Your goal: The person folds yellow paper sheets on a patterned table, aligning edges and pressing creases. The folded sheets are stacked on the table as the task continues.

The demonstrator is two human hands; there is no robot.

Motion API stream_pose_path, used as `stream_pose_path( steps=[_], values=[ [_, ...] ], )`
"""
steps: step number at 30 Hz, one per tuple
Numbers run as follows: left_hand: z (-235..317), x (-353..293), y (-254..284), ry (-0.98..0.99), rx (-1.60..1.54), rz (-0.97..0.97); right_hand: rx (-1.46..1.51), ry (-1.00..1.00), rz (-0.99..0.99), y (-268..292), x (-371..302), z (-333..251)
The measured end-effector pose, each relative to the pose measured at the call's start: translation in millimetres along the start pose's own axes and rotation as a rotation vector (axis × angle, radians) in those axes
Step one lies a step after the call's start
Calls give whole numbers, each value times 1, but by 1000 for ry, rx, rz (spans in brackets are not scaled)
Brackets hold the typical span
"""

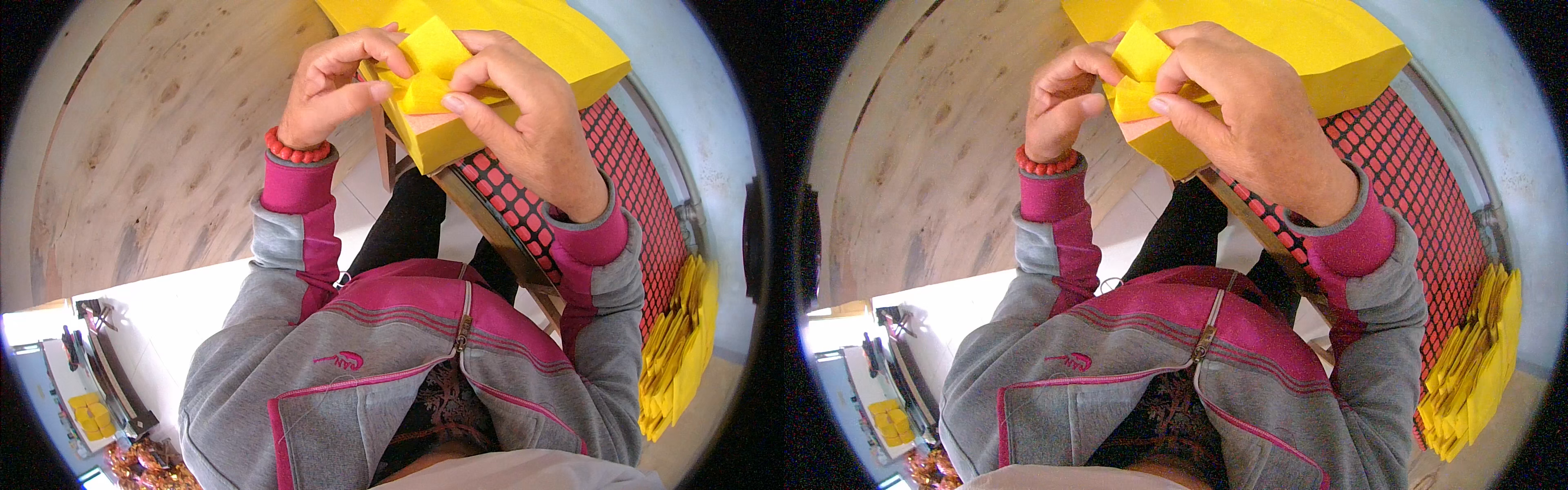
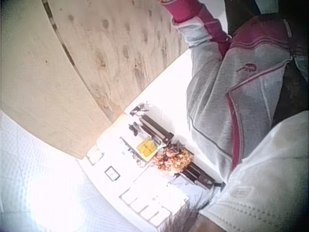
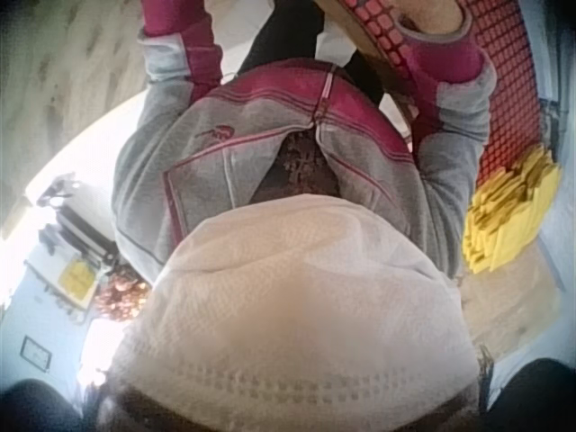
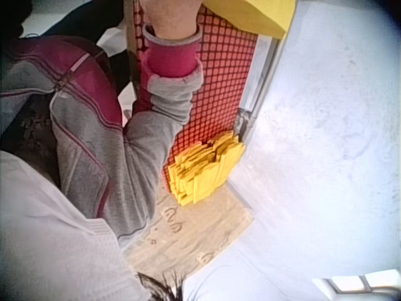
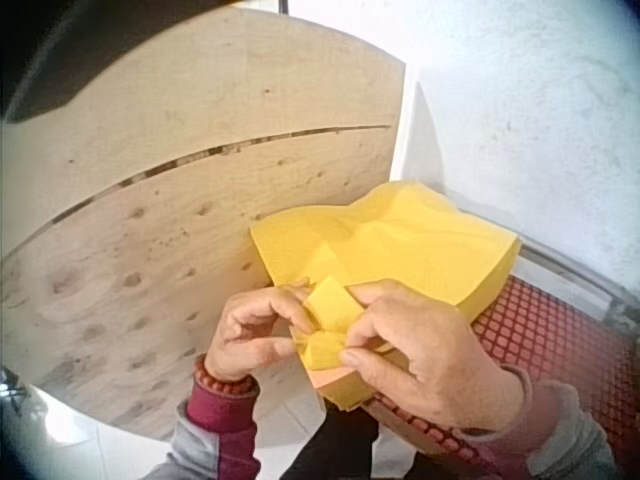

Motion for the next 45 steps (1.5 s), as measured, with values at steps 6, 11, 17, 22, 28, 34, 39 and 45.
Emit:
stream_pose_path(
  steps=[6,11,17,22,28,34,39,45],
  values=[
    [0,0,-2,-5,159,13,9,-17,-5,0,0,-1],
    [-3,-4,-12,122,-62,190,70,-55,16,3,0,-2],
    [-11,-5,-9,111,-38,300,-43,41,-40,3,1,0],
    [-6,-2,-12,29,-50,183,-11,26,-64,3,0,-2],
    [1,1,-3,-58,38,3,10,5,2,-1,0,-1],
    [0,0,-4,-33,114,22,34,0,8,-1,-1,0],
    [-1,1,-2,-49,160,20,29,3,4,-1,0,0],
    [0,-1,-3,-8,113,28,44,5,31,-1,1,-1]
  ],
)
Point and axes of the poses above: each hand's wrist, its own x-axis towards the middle knuckle, its own y-axis out of the back of the hand, z = x × y, the point moved 1 cm from there along x, towards the middle knuckle, and after that the axes turned 6 degrees about -z, right-handed, at the moved point
